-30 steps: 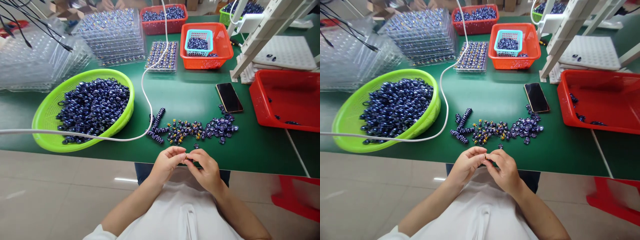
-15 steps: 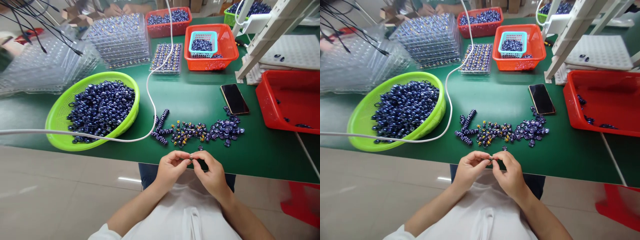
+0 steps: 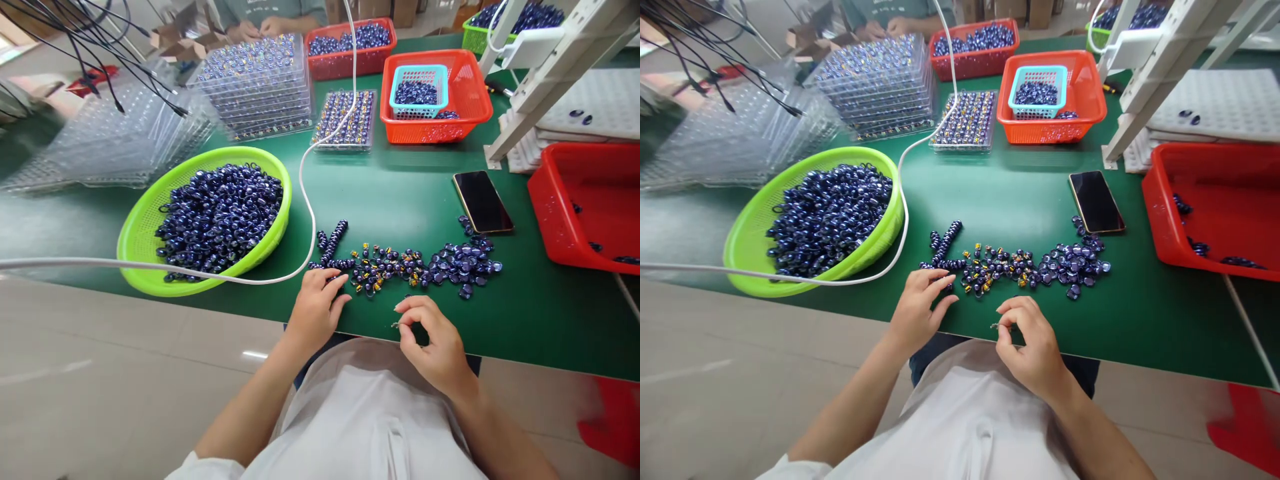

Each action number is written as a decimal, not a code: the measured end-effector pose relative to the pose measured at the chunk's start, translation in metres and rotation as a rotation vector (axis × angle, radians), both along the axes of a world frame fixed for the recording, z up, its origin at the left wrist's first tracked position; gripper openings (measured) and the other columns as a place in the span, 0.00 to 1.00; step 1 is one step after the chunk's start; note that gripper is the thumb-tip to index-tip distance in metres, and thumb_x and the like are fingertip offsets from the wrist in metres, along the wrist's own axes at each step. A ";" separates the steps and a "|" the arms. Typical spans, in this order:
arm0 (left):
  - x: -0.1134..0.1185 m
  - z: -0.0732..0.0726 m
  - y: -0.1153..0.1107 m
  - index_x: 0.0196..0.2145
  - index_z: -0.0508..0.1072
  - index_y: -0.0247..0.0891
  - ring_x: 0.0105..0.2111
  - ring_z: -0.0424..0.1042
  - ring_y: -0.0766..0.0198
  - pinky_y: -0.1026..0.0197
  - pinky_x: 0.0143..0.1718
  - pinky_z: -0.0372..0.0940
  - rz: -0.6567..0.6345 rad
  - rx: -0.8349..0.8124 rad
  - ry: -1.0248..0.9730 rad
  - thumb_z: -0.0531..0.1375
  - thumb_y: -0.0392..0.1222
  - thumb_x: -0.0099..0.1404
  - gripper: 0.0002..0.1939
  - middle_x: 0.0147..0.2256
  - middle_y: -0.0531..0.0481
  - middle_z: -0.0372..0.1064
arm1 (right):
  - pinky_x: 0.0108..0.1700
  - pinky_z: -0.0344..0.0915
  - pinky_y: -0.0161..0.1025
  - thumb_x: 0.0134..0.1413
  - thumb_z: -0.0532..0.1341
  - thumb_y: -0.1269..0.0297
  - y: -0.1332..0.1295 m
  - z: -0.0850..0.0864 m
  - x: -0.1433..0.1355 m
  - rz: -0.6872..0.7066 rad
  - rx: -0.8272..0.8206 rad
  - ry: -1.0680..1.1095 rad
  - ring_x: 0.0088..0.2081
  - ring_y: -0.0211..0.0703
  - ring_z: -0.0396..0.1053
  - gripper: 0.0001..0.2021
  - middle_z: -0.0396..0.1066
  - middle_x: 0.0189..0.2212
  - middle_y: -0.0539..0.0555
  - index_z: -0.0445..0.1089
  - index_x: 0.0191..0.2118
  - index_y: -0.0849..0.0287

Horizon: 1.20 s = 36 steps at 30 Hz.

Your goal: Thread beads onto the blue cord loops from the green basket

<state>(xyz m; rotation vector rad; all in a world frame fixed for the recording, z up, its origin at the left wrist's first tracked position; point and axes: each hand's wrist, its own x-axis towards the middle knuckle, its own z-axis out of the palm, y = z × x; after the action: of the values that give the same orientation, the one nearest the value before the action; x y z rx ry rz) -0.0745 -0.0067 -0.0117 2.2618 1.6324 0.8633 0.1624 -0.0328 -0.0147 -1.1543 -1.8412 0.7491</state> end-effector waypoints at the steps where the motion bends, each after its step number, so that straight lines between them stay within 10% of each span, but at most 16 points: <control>1: -0.004 -0.001 0.005 0.46 0.76 0.34 0.47 0.67 0.49 0.44 0.50 0.68 -0.023 -0.005 0.077 0.61 0.34 0.65 0.11 0.45 0.38 0.73 | 0.44 0.66 0.43 0.54 0.57 0.78 0.000 0.000 -0.001 0.005 0.003 0.006 0.42 0.44 0.69 0.09 0.68 0.39 0.54 0.63 0.34 0.55; 9: -0.005 0.003 0.017 0.40 0.75 0.33 0.42 0.67 0.50 0.46 0.46 0.67 -0.112 -0.016 0.198 0.58 0.32 0.66 0.06 0.41 0.39 0.74 | 0.45 0.65 0.43 0.54 0.57 0.79 -0.003 -0.006 -0.003 0.018 -0.013 0.036 0.41 0.43 0.69 0.09 0.68 0.38 0.53 0.63 0.34 0.56; 26: 0.008 -0.001 0.007 0.46 0.74 0.39 0.41 0.74 0.59 0.56 0.44 0.69 -0.024 0.113 -0.201 0.61 0.33 0.66 0.10 0.40 0.45 0.76 | 0.46 0.65 0.43 0.54 0.57 0.78 -0.005 -0.007 -0.003 0.027 -0.073 0.072 0.42 0.44 0.69 0.08 0.69 0.37 0.53 0.64 0.33 0.55; 36: 0.008 -0.010 0.001 0.47 0.73 0.36 0.37 0.73 0.58 0.55 0.40 0.69 -0.048 0.044 -0.028 0.58 0.34 0.69 0.10 0.37 0.45 0.77 | 0.47 0.66 0.44 0.54 0.57 0.77 -0.005 -0.007 -0.003 0.024 -0.087 0.068 0.41 0.44 0.70 0.08 0.70 0.37 0.53 0.64 0.33 0.55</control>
<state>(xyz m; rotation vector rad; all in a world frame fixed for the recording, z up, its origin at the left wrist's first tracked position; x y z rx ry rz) -0.0668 -0.0056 -0.0221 2.2973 1.5555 0.9243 0.1595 -0.0382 -0.0220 -1.1503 -1.7839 0.8791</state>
